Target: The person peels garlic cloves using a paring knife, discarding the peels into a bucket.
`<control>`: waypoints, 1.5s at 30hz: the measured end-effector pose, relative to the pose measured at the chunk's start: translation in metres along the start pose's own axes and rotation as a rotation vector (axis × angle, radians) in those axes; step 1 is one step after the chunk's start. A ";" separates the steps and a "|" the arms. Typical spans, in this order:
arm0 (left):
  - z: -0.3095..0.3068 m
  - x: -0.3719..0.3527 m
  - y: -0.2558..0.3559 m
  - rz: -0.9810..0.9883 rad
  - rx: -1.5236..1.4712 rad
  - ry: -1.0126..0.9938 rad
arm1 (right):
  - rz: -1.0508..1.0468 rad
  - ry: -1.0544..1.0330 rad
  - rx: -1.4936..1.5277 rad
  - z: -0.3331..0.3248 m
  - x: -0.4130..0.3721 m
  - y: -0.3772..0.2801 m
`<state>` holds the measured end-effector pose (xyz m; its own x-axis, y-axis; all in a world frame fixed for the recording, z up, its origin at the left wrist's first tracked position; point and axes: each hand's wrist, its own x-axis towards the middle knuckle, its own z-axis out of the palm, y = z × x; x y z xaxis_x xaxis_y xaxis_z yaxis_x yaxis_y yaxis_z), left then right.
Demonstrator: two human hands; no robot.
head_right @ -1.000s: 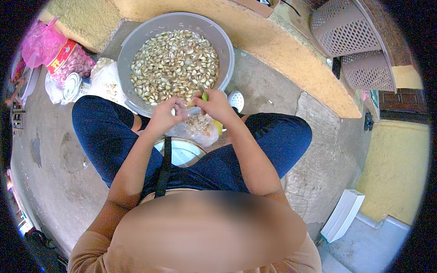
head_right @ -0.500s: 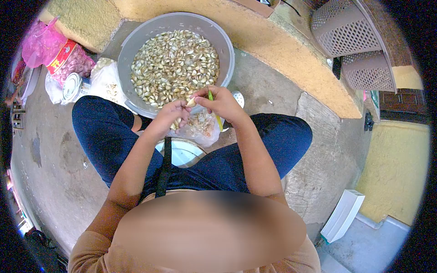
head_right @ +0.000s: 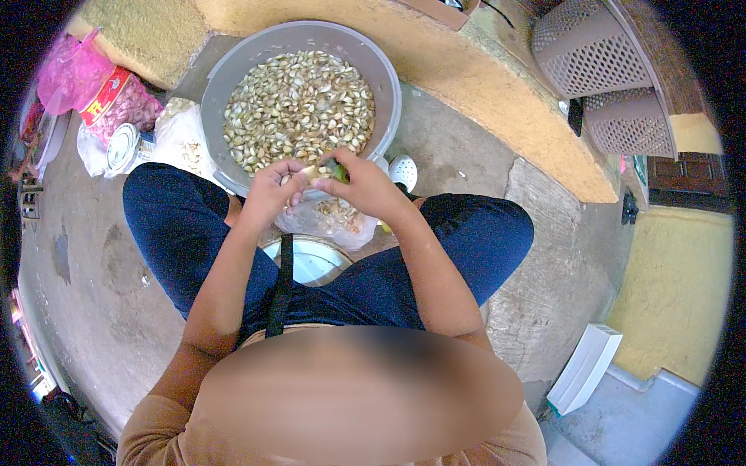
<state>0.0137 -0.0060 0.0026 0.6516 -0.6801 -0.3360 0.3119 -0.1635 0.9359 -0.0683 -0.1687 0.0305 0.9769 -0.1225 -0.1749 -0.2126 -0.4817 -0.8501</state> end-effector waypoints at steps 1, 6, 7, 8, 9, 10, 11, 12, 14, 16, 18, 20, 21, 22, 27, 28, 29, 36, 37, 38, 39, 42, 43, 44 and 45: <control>-0.002 -0.001 0.002 0.004 0.103 -0.020 | -0.059 -0.001 0.029 0.001 0.000 0.002; -0.002 -0.003 0.005 -0.006 0.199 0.001 | -0.078 -0.084 -0.131 -0.003 -0.001 -0.002; -0.002 -0.003 0.006 -0.009 0.225 -0.004 | -0.073 -0.097 -0.182 -0.004 0.000 0.001; -0.003 -0.004 0.008 -0.006 0.212 -0.003 | -0.067 -0.109 -0.233 -0.005 0.000 0.003; -0.003 -0.004 0.010 -0.002 0.198 -0.002 | -0.079 -0.114 -0.237 -0.005 -0.001 0.004; -0.003 -0.004 0.010 0.001 0.184 -0.001 | -0.091 -0.118 -0.240 -0.004 -0.001 0.003; -0.004 -0.004 0.010 0.006 0.197 -0.011 | -0.103 -0.123 -0.245 -0.004 -0.002 0.003; -0.005 -0.004 0.010 0.012 0.211 -0.020 | -0.112 -0.120 -0.238 -0.004 -0.002 0.002; -0.006 -0.004 0.009 0.022 0.224 -0.022 | -0.131 -0.116 -0.225 -0.004 -0.002 0.001; -0.006 -0.004 0.009 0.033 0.223 -0.012 | -0.125 -0.102 -0.233 -0.003 -0.002 0.002; -0.006 -0.005 0.009 0.046 0.243 -0.006 | -0.117 -0.087 -0.232 -0.002 -0.002 0.001; -0.006 -0.005 0.009 0.054 0.264 -0.002 | -0.108 -0.073 -0.222 -0.002 -0.002 -0.003; -0.006 -0.005 0.009 0.055 0.276 0.001 | -0.119 -0.066 -0.233 -0.002 -0.002 -0.002; -0.006 -0.005 0.009 0.055 0.288 0.002 | -0.130 -0.059 -0.243 -0.001 -0.001 0.000; -0.007 -0.006 0.008 0.105 0.350 0.014 | -0.148 -0.049 -0.288 0.001 -0.001 -0.001; -0.006 -0.006 0.008 0.108 0.358 0.017 | -0.140 -0.052 -0.297 0.000 -0.002 -0.004; -0.007 -0.005 0.008 0.119 0.371 0.020 | -0.132 -0.054 -0.305 0.000 -0.002 -0.005; -0.006 -0.006 0.008 0.139 0.395 0.023 | -0.142 -0.077 -0.304 0.000 -0.002 -0.004; -0.006 -0.006 0.008 0.141 0.399 0.024 | -0.142 -0.083 -0.294 0.000 -0.001 -0.002; -0.006 -0.006 0.008 0.147 0.397 0.023 | -0.142 -0.088 -0.285 0.001 -0.001 -0.001; -0.006 -0.006 0.008 0.154 0.396 0.022 | -0.142 -0.084 -0.279 0.001 -0.001 0.001; -0.004 -0.005 0.006 0.040 0.286 0.026 | -0.146 -0.060 -0.277 0.003 0.000 0.003; -0.003 -0.004 0.004 -0.019 0.231 0.029 | -0.152 -0.046 -0.286 0.004 -0.001 0.003; -0.003 -0.003 0.001 -0.028 0.139 0.021 | -0.158 -0.032 -0.295 0.006 -0.001 0.002; -0.002 -0.001 -0.002 -0.037 0.048 0.012 | -0.165 -0.022 -0.309 0.007 -0.001 0.002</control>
<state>0.0135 -0.0039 0.0004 0.6486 -0.6645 -0.3711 0.3025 -0.2224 0.9269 -0.0693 -0.1632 0.0254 0.9981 -0.0039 -0.0609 -0.0442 -0.7341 -0.6776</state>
